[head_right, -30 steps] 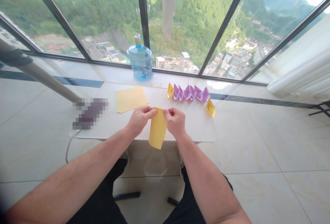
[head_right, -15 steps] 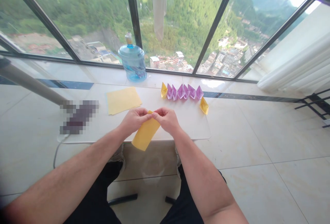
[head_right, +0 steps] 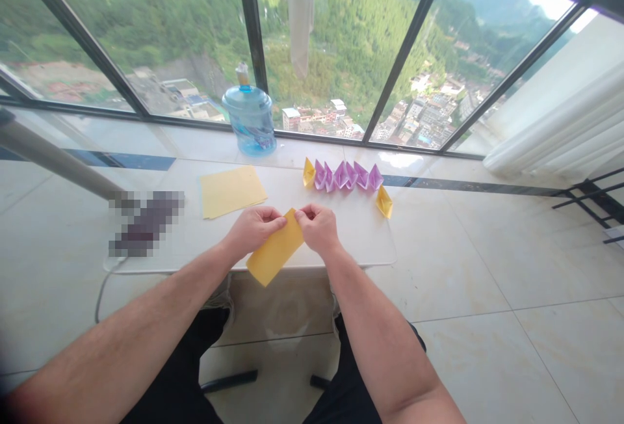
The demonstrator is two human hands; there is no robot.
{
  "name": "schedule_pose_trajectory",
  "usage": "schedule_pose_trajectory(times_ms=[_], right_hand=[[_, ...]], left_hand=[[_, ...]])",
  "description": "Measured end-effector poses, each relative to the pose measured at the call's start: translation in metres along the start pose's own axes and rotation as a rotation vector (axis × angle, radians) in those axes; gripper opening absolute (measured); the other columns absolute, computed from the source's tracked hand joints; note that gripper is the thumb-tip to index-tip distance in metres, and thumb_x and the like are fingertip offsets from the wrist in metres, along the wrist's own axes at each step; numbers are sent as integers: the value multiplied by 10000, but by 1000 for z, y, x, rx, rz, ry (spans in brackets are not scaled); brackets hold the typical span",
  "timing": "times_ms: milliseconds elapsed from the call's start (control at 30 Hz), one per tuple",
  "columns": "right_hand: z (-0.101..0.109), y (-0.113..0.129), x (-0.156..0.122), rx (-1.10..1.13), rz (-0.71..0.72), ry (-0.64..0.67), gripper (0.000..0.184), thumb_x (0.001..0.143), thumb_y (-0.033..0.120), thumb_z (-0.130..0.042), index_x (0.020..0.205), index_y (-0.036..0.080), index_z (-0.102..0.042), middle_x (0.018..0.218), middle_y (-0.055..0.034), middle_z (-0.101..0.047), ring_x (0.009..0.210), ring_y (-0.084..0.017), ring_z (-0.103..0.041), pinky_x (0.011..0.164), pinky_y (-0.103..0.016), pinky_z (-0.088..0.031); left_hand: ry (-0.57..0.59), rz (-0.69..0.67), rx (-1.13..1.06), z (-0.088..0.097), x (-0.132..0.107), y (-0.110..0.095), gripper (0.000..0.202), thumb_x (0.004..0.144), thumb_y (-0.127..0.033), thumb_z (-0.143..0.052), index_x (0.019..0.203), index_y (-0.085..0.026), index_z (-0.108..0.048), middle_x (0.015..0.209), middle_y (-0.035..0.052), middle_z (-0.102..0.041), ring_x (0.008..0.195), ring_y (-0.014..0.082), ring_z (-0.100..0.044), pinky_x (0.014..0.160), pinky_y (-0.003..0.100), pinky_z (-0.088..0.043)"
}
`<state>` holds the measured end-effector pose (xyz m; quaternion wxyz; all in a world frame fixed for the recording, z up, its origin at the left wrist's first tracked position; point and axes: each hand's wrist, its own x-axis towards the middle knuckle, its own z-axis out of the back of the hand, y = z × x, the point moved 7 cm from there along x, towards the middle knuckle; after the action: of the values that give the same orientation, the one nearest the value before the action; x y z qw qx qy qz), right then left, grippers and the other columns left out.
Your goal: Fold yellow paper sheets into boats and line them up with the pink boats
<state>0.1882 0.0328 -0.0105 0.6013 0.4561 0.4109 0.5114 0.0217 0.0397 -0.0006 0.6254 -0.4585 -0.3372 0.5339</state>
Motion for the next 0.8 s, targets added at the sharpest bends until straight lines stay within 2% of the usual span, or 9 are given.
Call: schedule_pose_trajectory(times_ms=[167,233,333,433,600,700,800], right_hand=[[-12,3,-3,33,-39,232,279,667,427,-729,776,172,-704,688,0,-684,606,-130,-576,552,-232,-426],[-13,5,-4,-9,-21,250,239,686,406,-702,737,172,-706,647,12,-662,582,-119,-547,533,-224,-397],[-11,5,-4,-51,-2,202,201,697,373,-669,654,176,-678,585,27,-623,550,-111,-513,516,-224,-374],[-6,4,-1,-59,-1,139,208,698,380,-668,648,178,-671,576,29,-613,538,-114,-510,502,-229,-369],[21,1,10,-43,-15,-29,241,691,419,-691,659,180,-674,589,19,-622,545,-126,-527,509,-240,-388],[37,-2,15,20,-27,-77,252,676,432,-714,665,184,-672,597,16,-623,548,-133,-536,513,-247,-400],[49,-4,19,73,-35,-104,257,664,433,-732,673,182,-676,615,9,-634,559,-139,-550,519,-253,-417]], left_hand=[[46,-24,17,-4,-2,-1,281,718,-442,-673,611,-182,-690,570,11,-637,543,144,-527,495,240,-350],[75,-32,34,-7,-3,-2,291,717,-448,-673,604,-181,-690,550,4,-618,531,138,-507,491,239,-335],[97,-39,55,-9,-3,-4,304,714,-455,-670,583,-182,-681,530,-3,-597,516,131,-481,483,242,-320],[107,-38,74,-6,-2,-5,287,713,-444,-667,590,-186,-692,536,-1,-606,511,133,-481,479,245,-319],[84,-25,56,7,2,-2,237,668,-412,-699,577,-194,-708,528,-4,-616,500,129,-474,477,242,-320],[62,-10,37,16,4,2,220,648,-402,-716,564,-198,-708,507,-8,-609,487,124,-471,480,242,-315],[70,13,19,23,5,7,220,659,-402,-709,579,-196,-711,543,18,-655,514,145,-536,496,247,-349]])
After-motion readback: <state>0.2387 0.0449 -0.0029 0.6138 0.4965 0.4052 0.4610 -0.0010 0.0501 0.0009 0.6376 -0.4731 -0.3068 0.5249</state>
